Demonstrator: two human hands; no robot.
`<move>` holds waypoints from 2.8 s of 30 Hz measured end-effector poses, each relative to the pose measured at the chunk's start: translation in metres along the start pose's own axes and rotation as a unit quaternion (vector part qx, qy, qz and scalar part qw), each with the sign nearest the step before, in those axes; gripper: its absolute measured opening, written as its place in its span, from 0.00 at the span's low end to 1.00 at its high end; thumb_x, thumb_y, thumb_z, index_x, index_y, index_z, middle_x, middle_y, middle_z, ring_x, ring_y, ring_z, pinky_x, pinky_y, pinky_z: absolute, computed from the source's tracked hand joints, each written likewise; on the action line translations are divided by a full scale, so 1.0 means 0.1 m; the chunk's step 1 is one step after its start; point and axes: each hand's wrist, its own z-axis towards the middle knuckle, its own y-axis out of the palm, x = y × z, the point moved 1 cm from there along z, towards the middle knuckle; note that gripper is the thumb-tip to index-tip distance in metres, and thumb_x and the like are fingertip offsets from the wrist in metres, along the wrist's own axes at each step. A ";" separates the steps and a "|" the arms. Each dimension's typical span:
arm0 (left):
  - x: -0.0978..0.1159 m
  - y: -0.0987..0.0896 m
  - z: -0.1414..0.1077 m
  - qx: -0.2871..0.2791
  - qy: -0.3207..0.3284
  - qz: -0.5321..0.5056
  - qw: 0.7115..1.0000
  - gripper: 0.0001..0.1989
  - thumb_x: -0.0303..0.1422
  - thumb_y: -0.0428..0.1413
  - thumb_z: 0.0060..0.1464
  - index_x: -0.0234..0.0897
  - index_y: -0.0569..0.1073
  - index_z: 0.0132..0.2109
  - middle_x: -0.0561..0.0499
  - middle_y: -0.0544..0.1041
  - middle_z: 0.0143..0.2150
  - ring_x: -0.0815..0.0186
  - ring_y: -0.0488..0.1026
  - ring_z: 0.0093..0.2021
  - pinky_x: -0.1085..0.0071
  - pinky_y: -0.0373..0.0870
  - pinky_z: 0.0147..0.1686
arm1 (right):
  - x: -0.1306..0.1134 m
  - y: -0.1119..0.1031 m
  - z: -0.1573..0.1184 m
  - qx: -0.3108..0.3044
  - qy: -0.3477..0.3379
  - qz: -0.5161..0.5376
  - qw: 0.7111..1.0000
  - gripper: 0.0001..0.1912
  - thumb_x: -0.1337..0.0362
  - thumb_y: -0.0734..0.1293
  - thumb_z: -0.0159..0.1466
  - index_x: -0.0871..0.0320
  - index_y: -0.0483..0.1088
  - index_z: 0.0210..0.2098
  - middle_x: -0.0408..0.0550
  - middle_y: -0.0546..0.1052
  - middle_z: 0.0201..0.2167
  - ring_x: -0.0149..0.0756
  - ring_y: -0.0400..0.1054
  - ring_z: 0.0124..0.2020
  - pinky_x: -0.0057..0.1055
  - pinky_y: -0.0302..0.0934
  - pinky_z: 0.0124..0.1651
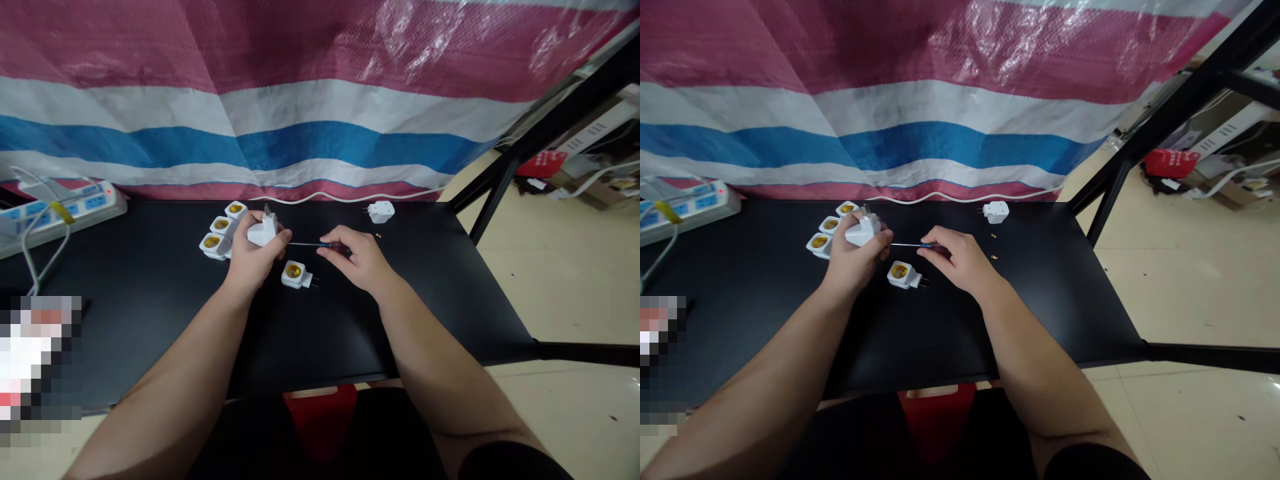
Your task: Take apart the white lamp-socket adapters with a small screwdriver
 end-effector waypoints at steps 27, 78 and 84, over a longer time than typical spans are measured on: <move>0.14 0.06 -0.04 -0.003 0.023 -0.025 0.999 0.28 0.31 0.76 0.45 0.45 0.65 0.42 0.57 0.76 0.38 0.68 0.75 0.33 0.72 0.78 0.30 | 0.03 0.04 0.03 0.013 0.103 0.187 0.977 0.18 0.44 0.73 0.71 0.52 0.74 0.44 0.41 0.71 0.32 0.30 0.64 0.30 0.31 0.61 0.35; -0.08 -0.08 0.11 -0.031 0.032 0.007 0.999 0.24 0.46 0.74 0.55 0.43 0.68 0.43 0.58 0.76 0.31 0.72 0.74 0.25 0.75 0.75 0.24 | -0.03 0.14 0.05 -0.001 0.328 0.387 0.862 0.22 0.49 0.82 0.60 0.54 0.70 0.37 0.34 0.66 0.22 0.27 0.59 0.24 0.26 0.60 0.24; -0.08 -0.06 0.07 -0.055 0.020 0.035 0.998 0.23 0.44 0.74 0.56 0.42 0.69 0.43 0.58 0.76 0.32 0.71 0.74 0.25 0.73 0.76 0.25 | 0.04 0.10 0.06 0.061 0.267 0.359 0.892 0.15 0.50 0.76 0.68 0.55 0.74 0.38 0.33 0.63 0.20 0.26 0.57 0.22 0.27 0.67 0.29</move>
